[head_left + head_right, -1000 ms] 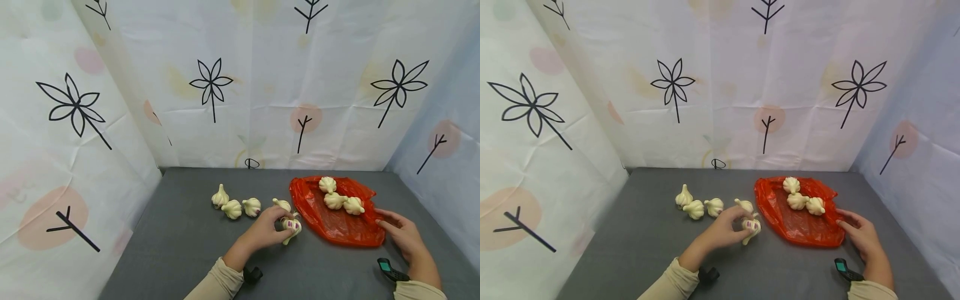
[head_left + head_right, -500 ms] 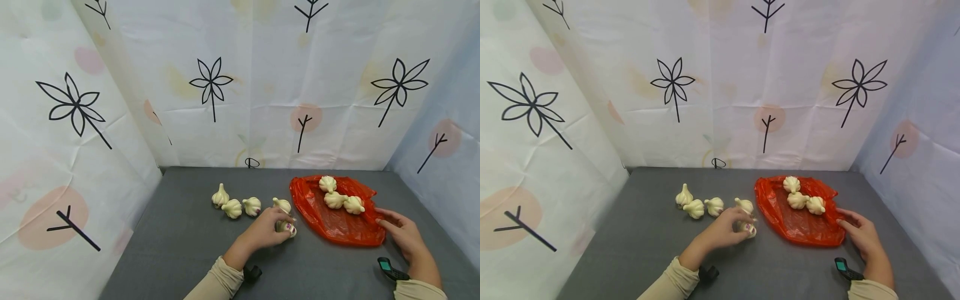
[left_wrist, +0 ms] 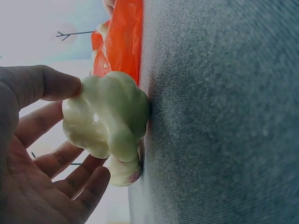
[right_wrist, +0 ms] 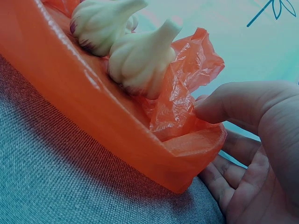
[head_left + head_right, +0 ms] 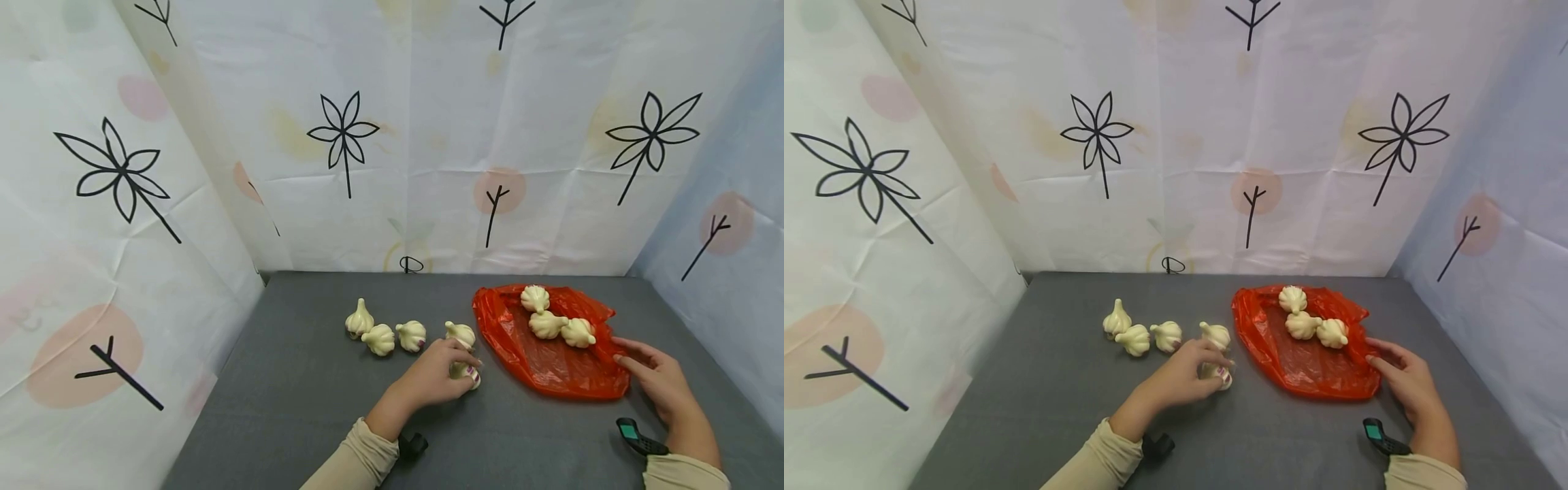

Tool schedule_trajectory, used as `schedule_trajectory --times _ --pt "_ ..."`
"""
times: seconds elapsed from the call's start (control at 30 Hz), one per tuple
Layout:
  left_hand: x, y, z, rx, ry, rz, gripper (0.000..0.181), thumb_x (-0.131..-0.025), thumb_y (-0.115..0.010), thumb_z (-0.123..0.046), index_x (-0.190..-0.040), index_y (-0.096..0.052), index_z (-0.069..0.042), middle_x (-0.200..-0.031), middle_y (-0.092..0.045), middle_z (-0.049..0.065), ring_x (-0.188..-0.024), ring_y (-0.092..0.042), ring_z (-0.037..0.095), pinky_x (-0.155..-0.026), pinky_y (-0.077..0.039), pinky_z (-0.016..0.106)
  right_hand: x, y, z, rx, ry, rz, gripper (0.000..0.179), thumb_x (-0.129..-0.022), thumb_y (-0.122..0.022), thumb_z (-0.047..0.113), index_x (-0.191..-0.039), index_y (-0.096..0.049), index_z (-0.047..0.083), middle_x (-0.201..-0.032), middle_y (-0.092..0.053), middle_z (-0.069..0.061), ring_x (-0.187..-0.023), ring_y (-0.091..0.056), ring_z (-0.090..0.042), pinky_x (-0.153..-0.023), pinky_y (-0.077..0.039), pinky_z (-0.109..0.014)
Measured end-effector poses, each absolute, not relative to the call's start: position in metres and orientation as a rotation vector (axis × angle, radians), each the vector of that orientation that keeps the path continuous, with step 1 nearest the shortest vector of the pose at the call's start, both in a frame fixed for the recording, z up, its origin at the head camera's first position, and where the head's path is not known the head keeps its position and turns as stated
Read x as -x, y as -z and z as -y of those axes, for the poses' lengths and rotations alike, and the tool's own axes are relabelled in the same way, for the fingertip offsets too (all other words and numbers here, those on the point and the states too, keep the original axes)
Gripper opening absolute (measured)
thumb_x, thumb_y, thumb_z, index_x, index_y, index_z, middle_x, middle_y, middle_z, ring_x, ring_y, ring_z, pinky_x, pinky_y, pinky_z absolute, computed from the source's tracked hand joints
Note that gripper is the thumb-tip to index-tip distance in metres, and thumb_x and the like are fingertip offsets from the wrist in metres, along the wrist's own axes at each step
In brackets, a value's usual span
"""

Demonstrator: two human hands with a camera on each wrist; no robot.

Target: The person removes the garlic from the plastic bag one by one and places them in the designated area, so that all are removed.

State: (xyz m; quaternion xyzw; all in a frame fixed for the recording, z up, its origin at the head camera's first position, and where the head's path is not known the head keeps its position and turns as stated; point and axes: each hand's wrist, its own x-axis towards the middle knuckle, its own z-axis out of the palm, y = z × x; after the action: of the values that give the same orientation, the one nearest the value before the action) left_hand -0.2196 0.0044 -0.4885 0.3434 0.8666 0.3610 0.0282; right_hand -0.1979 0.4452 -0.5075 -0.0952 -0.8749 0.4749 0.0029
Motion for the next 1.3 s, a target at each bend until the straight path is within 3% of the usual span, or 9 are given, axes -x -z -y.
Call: schedule_trajectory --times 0.4,0.77,0.9,1.07,1.3 --pt "0.2166 0.4891 -0.0078 -1.083 -1.064 -2.701 0.026 -0.098 -0.073 -0.027 -0.122 -0.081 -0.026 -0.121 -0.055 -0.003 -0.100 -0.039 0.008 -0.086 -0.037 0.022 0.1972 0.5095 -0.4437 0.270 -1.498 2.716 0.054 -0.106 -0.065 0.043 -0.151 -0.061 0.014 -0.106 -0.042 0.047 -0.100 -0.036 0.023 -0.075 -0.042 -0.005" --pt "0.2194 0.4942 -0.0101 -1.099 -1.166 -2.734 0.044 -0.096 -0.078 -0.029 -0.135 -0.067 -0.014 -0.135 -0.062 -0.002 -0.124 -0.059 0.012 -0.107 -0.050 0.028 0.1972 0.5083 -0.4438 0.282 -1.507 2.723 0.053 -0.106 -0.065 0.044 -0.150 -0.062 0.014 -0.106 -0.042 0.047 -0.100 -0.037 0.022 -0.075 -0.042 -0.005" --pt "0.2185 0.4942 -0.0107 -1.064 -1.214 -2.726 0.043 -0.095 -0.081 -0.031 -0.131 -0.067 -0.012 -0.132 -0.062 -0.001 -0.116 -0.061 0.008 -0.102 -0.051 0.023 0.1970 0.5083 -0.4437 0.269 -1.518 2.715 0.051 -0.106 -0.065 0.043 -0.149 -0.063 0.015 -0.106 -0.042 0.048 -0.100 -0.037 0.022 -0.075 -0.043 -0.005" --pt "0.2188 0.4956 -0.0112 -1.018 -1.274 -2.681 0.038 -0.092 -0.085 -0.030 -0.119 -0.062 -0.015 -0.117 -0.062 -0.003 -0.102 -0.059 0.006 -0.091 -0.050 0.018 0.1969 0.5090 -0.4439 0.258 -1.518 2.712 0.051 -0.106 -0.065 0.042 -0.149 -0.063 0.014 -0.107 -0.042 0.048 -0.100 -0.037 0.023 -0.075 -0.043 -0.005" --pt "0.2181 0.4947 -0.0118 -1.044 -1.320 -2.664 0.031 -0.093 -0.085 -0.027 -0.110 -0.061 -0.015 -0.114 -0.061 -0.002 -0.103 -0.062 0.014 -0.091 -0.052 0.020 0.1970 0.5091 -0.4446 0.252 -1.510 2.708 0.050 -0.106 -0.065 0.041 -0.149 -0.063 0.013 -0.106 -0.043 0.048 -0.100 -0.038 0.024 -0.075 -0.043 -0.005"
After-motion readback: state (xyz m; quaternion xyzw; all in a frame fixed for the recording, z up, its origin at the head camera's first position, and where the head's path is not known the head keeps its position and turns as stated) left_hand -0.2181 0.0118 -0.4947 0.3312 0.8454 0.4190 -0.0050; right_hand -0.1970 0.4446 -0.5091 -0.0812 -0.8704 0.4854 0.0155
